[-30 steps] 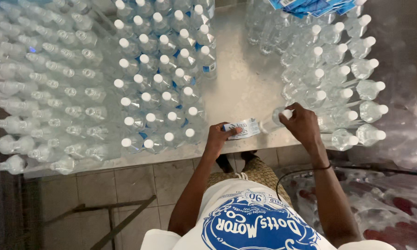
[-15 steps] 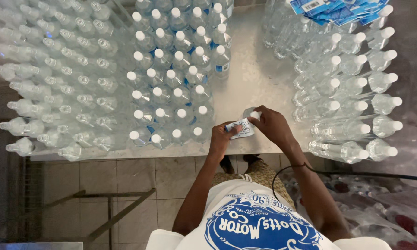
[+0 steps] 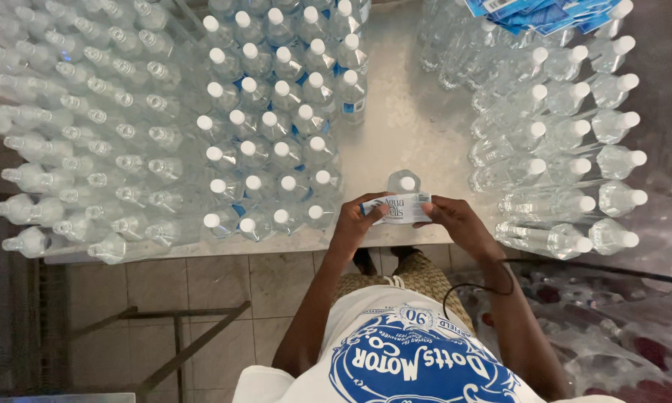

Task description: The person repeatedly picks up a small blue label, wraps it around a clear plastic water bottle, and places the labeled bottle on a metal table among many others. The process is repeated continuously throughout the clip.

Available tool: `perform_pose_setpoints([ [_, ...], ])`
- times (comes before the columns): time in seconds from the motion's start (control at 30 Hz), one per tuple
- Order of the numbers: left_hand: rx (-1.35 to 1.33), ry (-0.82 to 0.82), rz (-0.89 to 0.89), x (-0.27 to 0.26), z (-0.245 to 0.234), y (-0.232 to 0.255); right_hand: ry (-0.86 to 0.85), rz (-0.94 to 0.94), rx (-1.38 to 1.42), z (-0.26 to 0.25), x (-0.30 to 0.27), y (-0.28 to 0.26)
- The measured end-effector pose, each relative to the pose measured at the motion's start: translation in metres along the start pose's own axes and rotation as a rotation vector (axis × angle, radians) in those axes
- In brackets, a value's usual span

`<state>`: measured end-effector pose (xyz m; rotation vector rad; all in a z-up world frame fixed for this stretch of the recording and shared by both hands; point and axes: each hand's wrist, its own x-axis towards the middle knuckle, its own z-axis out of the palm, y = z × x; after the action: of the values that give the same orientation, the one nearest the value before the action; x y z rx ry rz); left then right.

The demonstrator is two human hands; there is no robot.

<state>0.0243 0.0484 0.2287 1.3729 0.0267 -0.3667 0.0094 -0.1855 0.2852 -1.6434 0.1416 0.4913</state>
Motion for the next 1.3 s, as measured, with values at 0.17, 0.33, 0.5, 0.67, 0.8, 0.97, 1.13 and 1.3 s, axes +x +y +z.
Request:
perform_pose_setpoints([
  [0.17,-0.088,-0.053,0.024,-0.001,-0.006,-0.017,0.039,-0.002,0.077,-0.005,0.004,0.012],
  [0.33,-0.196,-0.113,-0.002,-0.003,-0.003,-0.007,0.108,-0.044,0.164,-0.007,0.011,0.033],
  [0.5,-0.147,-0.171,0.088,-0.016,0.005,0.026,0.272,-0.059,0.205,0.000,0.013,0.040],
  [0.67,-0.218,-0.208,0.057,-0.013,0.002,0.014,0.373,-0.104,0.170,0.010,0.014,0.039],
  [0.8,-0.228,-0.188,0.068,-0.010,0.000,-0.012,0.421,-0.177,0.023,0.013,0.012,0.040],
  [0.97,-0.022,-0.022,0.057,-0.001,-0.008,-0.021,0.262,-0.087,0.116,0.007,0.013,0.042],
  [1.13,0.098,0.021,0.094,-0.002,-0.003,-0.024,0.173,-0.016,0.209,0.006,0.010,0.041],
  [1.3,0.059,-0.029,-0.034,-0.002,0.005,-0.012,0.263,-0.012,0.234,0.004,0.010,0.033],
])
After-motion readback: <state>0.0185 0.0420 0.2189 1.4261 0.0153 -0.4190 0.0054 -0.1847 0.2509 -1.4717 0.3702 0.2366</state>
